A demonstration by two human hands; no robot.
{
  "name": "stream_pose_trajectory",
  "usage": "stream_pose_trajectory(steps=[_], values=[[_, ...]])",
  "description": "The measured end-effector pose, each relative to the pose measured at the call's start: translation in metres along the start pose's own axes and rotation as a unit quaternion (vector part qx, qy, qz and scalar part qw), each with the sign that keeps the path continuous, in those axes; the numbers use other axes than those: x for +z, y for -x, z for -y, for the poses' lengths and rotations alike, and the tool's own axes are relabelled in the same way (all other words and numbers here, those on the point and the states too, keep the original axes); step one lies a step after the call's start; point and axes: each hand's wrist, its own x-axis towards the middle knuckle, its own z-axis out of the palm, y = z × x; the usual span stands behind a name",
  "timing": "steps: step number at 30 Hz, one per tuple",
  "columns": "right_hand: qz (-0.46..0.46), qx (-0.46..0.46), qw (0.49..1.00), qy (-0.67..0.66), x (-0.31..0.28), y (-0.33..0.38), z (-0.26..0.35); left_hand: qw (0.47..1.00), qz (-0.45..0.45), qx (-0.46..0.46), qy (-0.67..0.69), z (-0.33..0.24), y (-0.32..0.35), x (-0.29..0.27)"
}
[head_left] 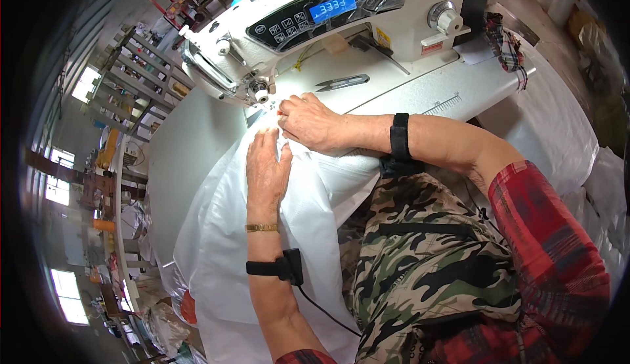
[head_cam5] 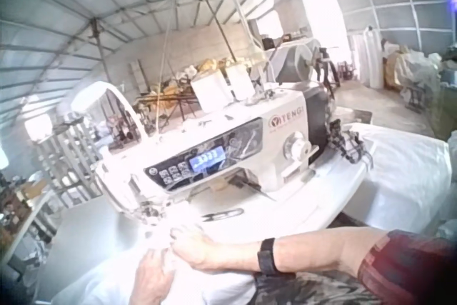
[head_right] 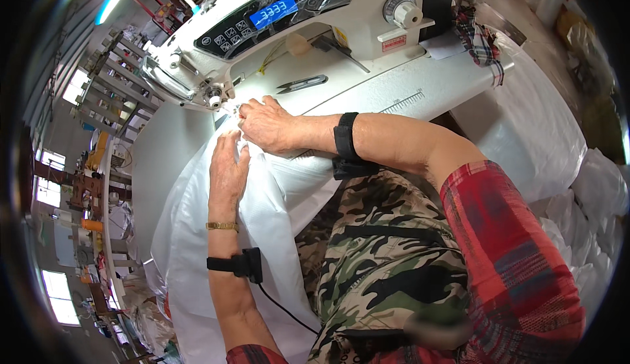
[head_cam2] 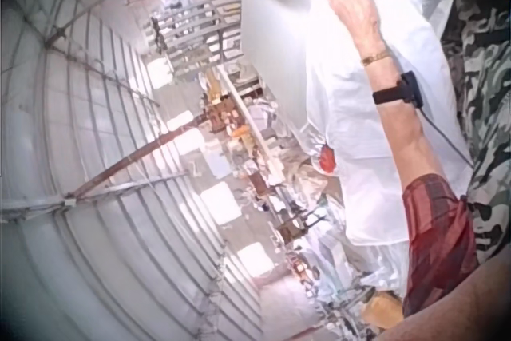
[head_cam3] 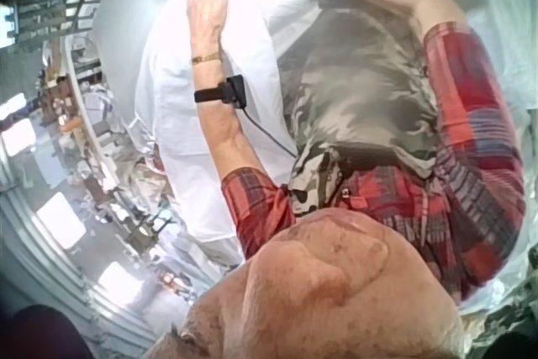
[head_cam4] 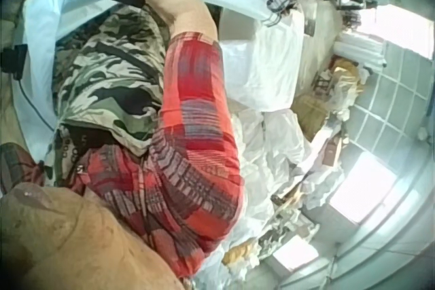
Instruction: Sewing together large pieces of white plastic or woven material using an industrial sewing machine.
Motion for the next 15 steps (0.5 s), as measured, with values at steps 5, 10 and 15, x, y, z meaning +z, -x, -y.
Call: stream_pose_trajectory(steps=[5,10,15], values=[[0.013,0.046,0.999,-0.014,0.004,-0.010,-0.010,1.000,0.000,-0.004,-0.017,0.004,-0.011,0.004],[-0.098,0.163,0.946,-0.261,0.001,-0.025,-0.020,1.000,-0.007,-0.010,-0.021,0.004,-0.016,0.005],[-0.136,0.211,0.872,-0.421,0.002,-0.031,-0.027,0.999,0.001,-0.022,-0.039,0.004,-0.017,0.006]])
